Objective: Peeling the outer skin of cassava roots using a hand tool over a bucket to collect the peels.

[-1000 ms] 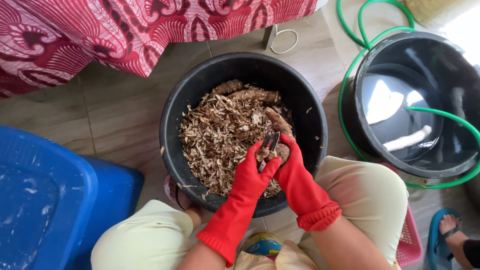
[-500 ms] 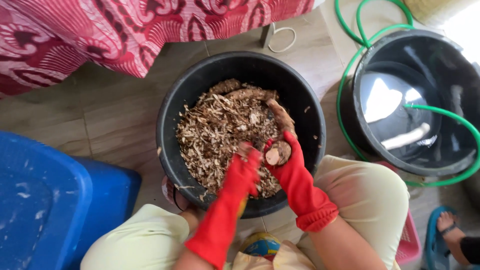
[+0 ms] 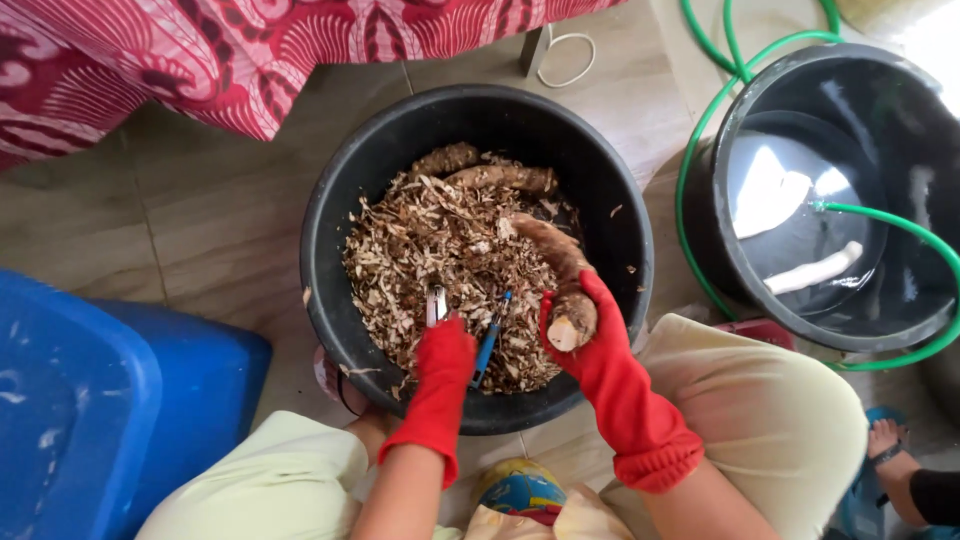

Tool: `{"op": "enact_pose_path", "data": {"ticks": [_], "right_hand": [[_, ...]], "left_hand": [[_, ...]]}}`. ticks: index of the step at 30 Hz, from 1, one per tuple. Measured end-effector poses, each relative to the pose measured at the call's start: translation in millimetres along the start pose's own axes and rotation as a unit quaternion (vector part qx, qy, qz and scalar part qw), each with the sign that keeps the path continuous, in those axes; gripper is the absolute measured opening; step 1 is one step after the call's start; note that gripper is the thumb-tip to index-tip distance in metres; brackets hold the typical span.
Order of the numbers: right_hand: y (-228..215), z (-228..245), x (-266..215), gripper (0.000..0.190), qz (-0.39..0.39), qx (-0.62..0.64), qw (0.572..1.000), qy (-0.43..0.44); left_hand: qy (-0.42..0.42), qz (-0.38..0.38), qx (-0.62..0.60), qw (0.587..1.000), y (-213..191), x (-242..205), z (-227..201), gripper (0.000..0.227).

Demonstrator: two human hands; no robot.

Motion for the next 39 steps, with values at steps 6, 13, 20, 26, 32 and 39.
{"op": "enact_pose_path", "data": {"ticks": [6,13,20,26,32,39], "right_hand": [[-117,41,106,0.051,-0.100,0.062,0.991,-0.066],[-131,32,124,0.051,-0.118,0.059,0.990,-0.056],[-127,5,124,0.041,-0.081,-0.025,0.992,-0.096],[-95,2,87,0.058,-0.052,-0.117,0.983,-0.130],[-70,-8,35,0.079,-0.060,-0.211,0.965,-0.146],[-95,-19,59,0.074,-0.063,-0.196,0.967,-0.153]], "left_hand": [[-0.001,0.148,0.142,0.979,130,37,7,0.058],[-0.059,0.080,-0.083,0.992,69,7,-7,0.039],[-0.063,-0.037,-0.283,0.956,-46,4,-29,0.045],[0.075,0.046,-0.254,0.963,-163,-73,-123,0.056],[0.167,0.079,-0.182,0.966,-163,-99,-124,0.043],[-0.052,-0.043,-0.153,0.986,-126,-12,-49,0.047]]}}
Point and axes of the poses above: each hand's wrist, its own x-axis towards the middle knuckle, its own y-axis out of the palm, z = x × y, the point moved 5 cm from there along x, towards the middle knuckle, and after that the axes turned 6 degrees about -z, right-handed, at the moved point
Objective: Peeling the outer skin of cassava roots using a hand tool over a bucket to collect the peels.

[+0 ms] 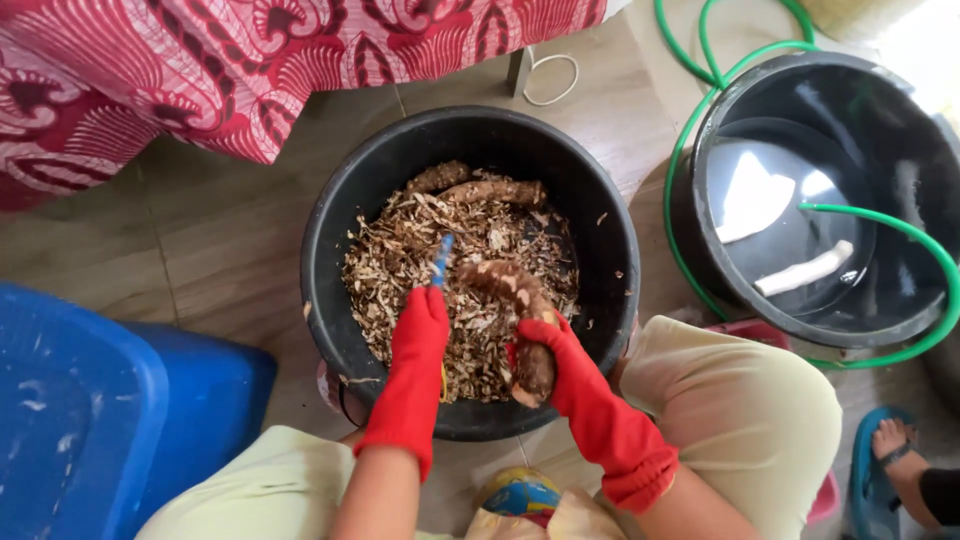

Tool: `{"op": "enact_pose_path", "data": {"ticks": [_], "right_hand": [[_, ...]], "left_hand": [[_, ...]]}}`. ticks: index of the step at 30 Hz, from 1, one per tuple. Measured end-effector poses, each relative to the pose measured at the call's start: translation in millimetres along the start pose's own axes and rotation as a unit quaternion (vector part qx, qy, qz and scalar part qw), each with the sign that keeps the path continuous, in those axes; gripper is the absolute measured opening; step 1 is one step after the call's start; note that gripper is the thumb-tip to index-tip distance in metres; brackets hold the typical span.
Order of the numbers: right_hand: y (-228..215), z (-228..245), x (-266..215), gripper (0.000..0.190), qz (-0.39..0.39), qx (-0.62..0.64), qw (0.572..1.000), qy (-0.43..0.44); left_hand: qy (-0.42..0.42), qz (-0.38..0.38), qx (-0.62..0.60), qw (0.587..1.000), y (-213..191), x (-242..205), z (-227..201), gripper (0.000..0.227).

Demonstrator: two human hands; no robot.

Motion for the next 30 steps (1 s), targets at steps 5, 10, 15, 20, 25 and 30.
{"op": "enact_pose_path", "data": {"ticks": [5,10,15,20,25,30], "right_hand": [[3,-3,10,0.061,0.000,0.024,0.999,0.029],[-30,-33,48,0.044,-0.007,0.064,0.996,0.067],[2,-9,3,0.035,0.000,0.076,0.994,0.083],[14,3,4,0.045,0.020,0.058,0.994,0.092],[13,-6,5,0.047,0.016,0.112,0.987,0.112],[16,6,-7,0.051,-0.011,0.115,0.986,0.123]], "left_hand": [[0.173,0.106,-0.030,0.979,36,-61,-10,0.053],[-0.108,0.125,-0.237,0.957,11,-70,-32,0.054],[0.000,0.012,0.036,0.999,47,47,33,0.056],[-0.009,0.069,0.117,0.991,30,20,-4,0.045],[-0.012,0.151,0.218,0.964,36,13,-2,0.040],[0.018,0.061,0.037,0.997,8,-15,-12,0.046]]}}
Point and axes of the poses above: each hand's wrist, its own x-axis towards the middle knuckle, its own y-axis out of the palm, z = x × y, the point moved 5 cm from there along x, towards the middle knuckle, and after that the axes turned 6 degrees about -z, right-handed, at the moved point
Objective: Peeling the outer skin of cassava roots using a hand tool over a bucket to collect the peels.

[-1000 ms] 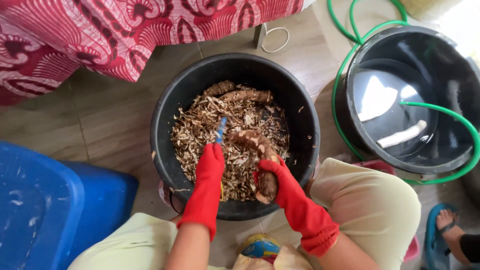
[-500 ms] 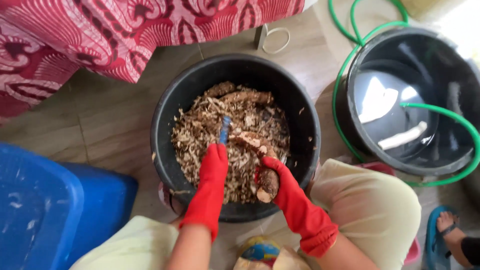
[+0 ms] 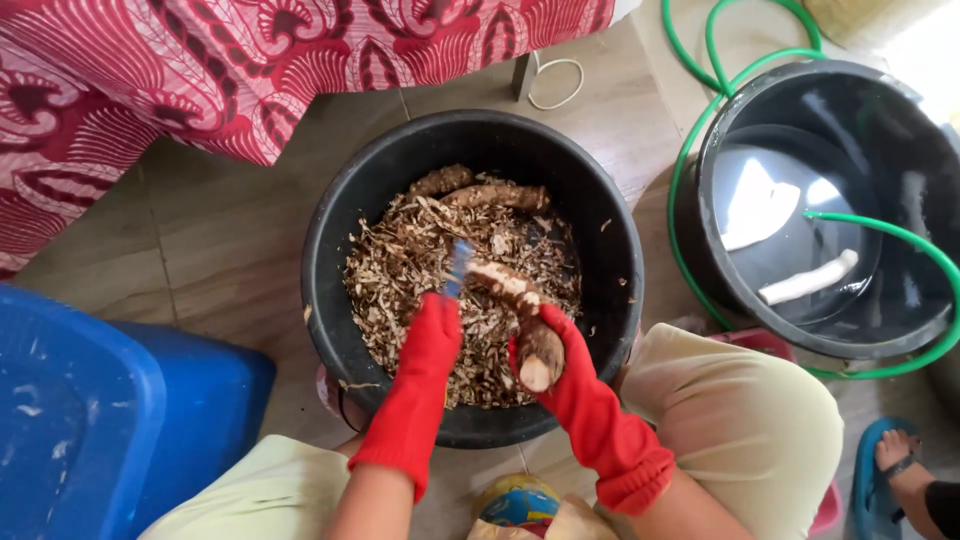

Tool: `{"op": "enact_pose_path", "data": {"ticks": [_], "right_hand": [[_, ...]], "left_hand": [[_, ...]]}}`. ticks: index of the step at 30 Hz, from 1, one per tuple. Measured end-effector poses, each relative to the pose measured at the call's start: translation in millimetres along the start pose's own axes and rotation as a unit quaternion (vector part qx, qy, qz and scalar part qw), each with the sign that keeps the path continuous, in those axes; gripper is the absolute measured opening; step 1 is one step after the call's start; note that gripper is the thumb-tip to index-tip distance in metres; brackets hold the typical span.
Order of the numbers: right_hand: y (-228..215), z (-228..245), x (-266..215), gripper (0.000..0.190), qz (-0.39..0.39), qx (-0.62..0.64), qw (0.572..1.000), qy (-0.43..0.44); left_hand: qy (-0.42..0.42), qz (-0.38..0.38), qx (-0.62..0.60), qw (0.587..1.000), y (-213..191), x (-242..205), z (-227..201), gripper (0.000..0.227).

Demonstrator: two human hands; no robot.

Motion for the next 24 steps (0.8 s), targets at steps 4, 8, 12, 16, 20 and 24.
{"op": "enact_pose_path", "data": {"ticks": [4,8,12,16,20,24], "right_hand": [[-2,0,0,0.054,-0.023,0.028,0.999,0.021],[-10,-3,7,0.049,-0.026,0.007,0.999,0.046],[0,4,9,0.042,-0.035,0.065,0.996,0.058],[5,7,7,0.045,-0.037,0.110,0.990,0.074],[-4,6,14,0.038,-0.046,0.140,0.985,0.087],[-35,-22,26,0.047,-0.042,0.076,0.991,0.097]], "left_hand": [[0.050,-0.011,0.056,0.997,9,5,0,0.042],[0.177,-0.029,0.172,0.969,35,13,-7,0.034],[0.158,-0.030,0.143,0.977,75,32,-2,0.044],[0.139,-0.015,0.141,0.980,61,13,-42,0.041],[0.041,0.021,0.044,0.998,56,-2,-58,0.043],[-0.047,-0.036,-0.063,0.996,46,72,-8,0.048]]}}
Point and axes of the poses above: each hand's wrist, its own x-axis towards the middle knuckle, its own y-axis out of the palm, z = x × y, the point moved 5 cm from there along x, towards the middle knuckle, and after that the axes turned 6 degrees about -z, right-handed, at the moved point
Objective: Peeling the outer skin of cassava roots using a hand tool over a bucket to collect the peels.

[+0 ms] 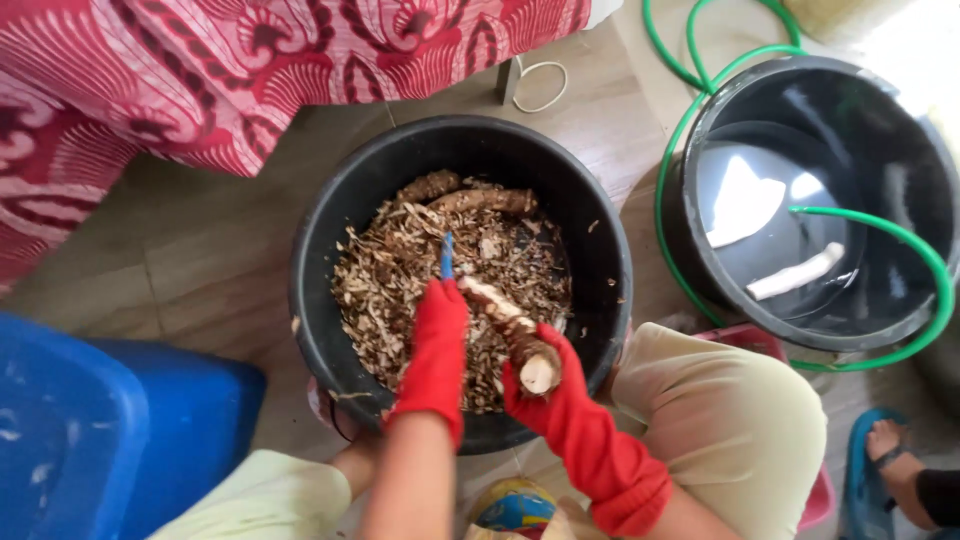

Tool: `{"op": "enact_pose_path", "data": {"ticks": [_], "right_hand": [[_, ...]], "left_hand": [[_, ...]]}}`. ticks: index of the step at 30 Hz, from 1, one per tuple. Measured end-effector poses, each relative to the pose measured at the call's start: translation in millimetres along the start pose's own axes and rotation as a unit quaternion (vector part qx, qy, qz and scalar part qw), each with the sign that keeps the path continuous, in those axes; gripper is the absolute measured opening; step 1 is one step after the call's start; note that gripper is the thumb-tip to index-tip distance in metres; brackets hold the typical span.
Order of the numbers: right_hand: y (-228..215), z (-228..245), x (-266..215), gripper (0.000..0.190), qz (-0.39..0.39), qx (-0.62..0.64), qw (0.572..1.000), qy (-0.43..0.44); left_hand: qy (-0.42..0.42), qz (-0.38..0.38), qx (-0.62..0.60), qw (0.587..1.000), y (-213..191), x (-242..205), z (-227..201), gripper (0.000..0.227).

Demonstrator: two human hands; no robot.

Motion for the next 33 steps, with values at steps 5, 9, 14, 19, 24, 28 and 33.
{"op": "enact_pose_path", "data": {"ticks": [5,9,14,19,24,28,33], "right_hand": [[21,10,-16,0.038,0.017,0.015,1.000,-0.006],[28,13,-30,0.037,0.034,0.000,0.999,-0.001],[21,21,-14,0.036,0.035,-0.009,0.999,-0.002],[19,29,-8,0.034,0.036,0.030,0.999,0.005],[23,24,-21,0.034,0.016,0.012,1.000,0.019],[21,20,-18,0.035,0.010,0.008,1.000,0.010],[24,24,5,0.035,0.061,-0.010,0.998,0.010]], "left_hand": [[0.210,-0.010,0.038,0.977,-31,-16,-11,0.046],[0.264,-0.012,0.097,0.960,-34,-14,2,0.054],[0.205,0.039,0.101,0.973,-8,-49,2,0.055],[0.221,0.181,0.055,0.957,-42,-99,-22,0.053],[0.200,0.020,0.224,0.954,-47,-51,-31,0.059],[0.219,0.086,0.174,0.956,-4,-67,3,0.057],[0.225,0.101,0.144,0.958,7,-42,23,0.049]]}}
Point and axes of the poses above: each hand's wrist, its own x-axis towards the middle knuckle, its own y-axis out of the palm, z = x × y, the point moved 5 cm from there along x, towards the middle knuckle, and after that the axes turned 6 degrees about -z, right-handed, at the moved point
